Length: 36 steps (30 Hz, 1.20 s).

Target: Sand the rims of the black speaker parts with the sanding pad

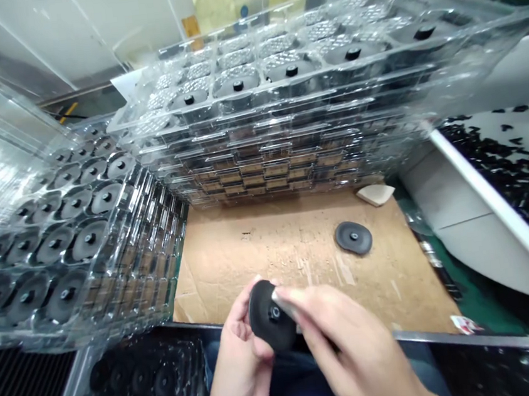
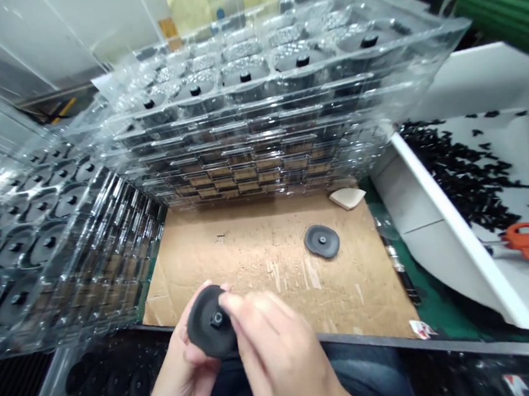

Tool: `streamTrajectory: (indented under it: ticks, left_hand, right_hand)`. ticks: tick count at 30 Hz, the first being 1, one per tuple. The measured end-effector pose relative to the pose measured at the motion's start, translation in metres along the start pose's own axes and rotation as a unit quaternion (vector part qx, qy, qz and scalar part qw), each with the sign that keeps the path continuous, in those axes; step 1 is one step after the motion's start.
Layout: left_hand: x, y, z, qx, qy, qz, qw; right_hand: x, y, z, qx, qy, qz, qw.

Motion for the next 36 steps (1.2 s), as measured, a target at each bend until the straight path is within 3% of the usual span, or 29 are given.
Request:
streamTrajectory:
  ticks: [3,7,11,16,20,25,27,29,33,36]
  left_hand:
    - [-0.004,-0.003,0.003,-0.003,0.007,-0.006,1.0]
    - [-0.003,-0.004,-0.001,0.004,0.016,0.004,1.0]
    - [-0.001,-0.005,-0.004,0.002,0.022,0.022,1.0]
    - [-0.002,-0.007,-0.007,0.013,0.015,0.016,1.0]
    - [-0.002,-0.008,-0.007,0.001,0.006,0.016,1.0]
    - [0.003,-0.006,-0.007,0.006,0.013,0.027,1.0]
    - [0.007,-0.003,-0.009,0.015,0.01,0.026,1.0]
    - [0.009,-0.001,-0.011,0.02,0.008,0.015,1.0]
    - [0.009,-0.001,-0.012,0.002,0.008,-0.006,1.0]
    - [0.009,-0.003,-0.01,-0.004,0.0,0.002,1.0]
  right_hand:
    - [0.005,-0.001,0.0,0.021,-0.011,0.087,0.996]
    - [0.003,-0.002,-0.001,-0.01,0.014,0.04,0.999]
    - [0.001,-0.003,-0.001,0.011,-0.02,0.082,0.996]
    - [-0.003,-0.006,-0.002,-0.012,0.011,0.037,0.999]
    - [-0.001,-0.005,-0.002,0.009,-0.03,0.093,0.995]
    - [-0.005,-0.01,0.003,-0.01,-0.023,0.036,0.999]
    - [-0.005,-0.006,0.0,0.032,-0.061,0.081,0.994]
    - [-0.005,0.002,-0.013,0.127,-0.102,0.107,0.981]
    - [0.0,0.033,-0.059,0.287,-0.058,0.011,0.956]
    - [0.009,0.054,-0.082,0.294,-0.02,0.007,0.956]
Point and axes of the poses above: each hand's wrist, its own y-axis away from the middle knuckle, its own x-axis out of the palm, z = x × y, the point moved 2 cm from there along -y, towards the middle knuckle, and after that the axes turned 13 degrees about -z, right-handed, at the moved point
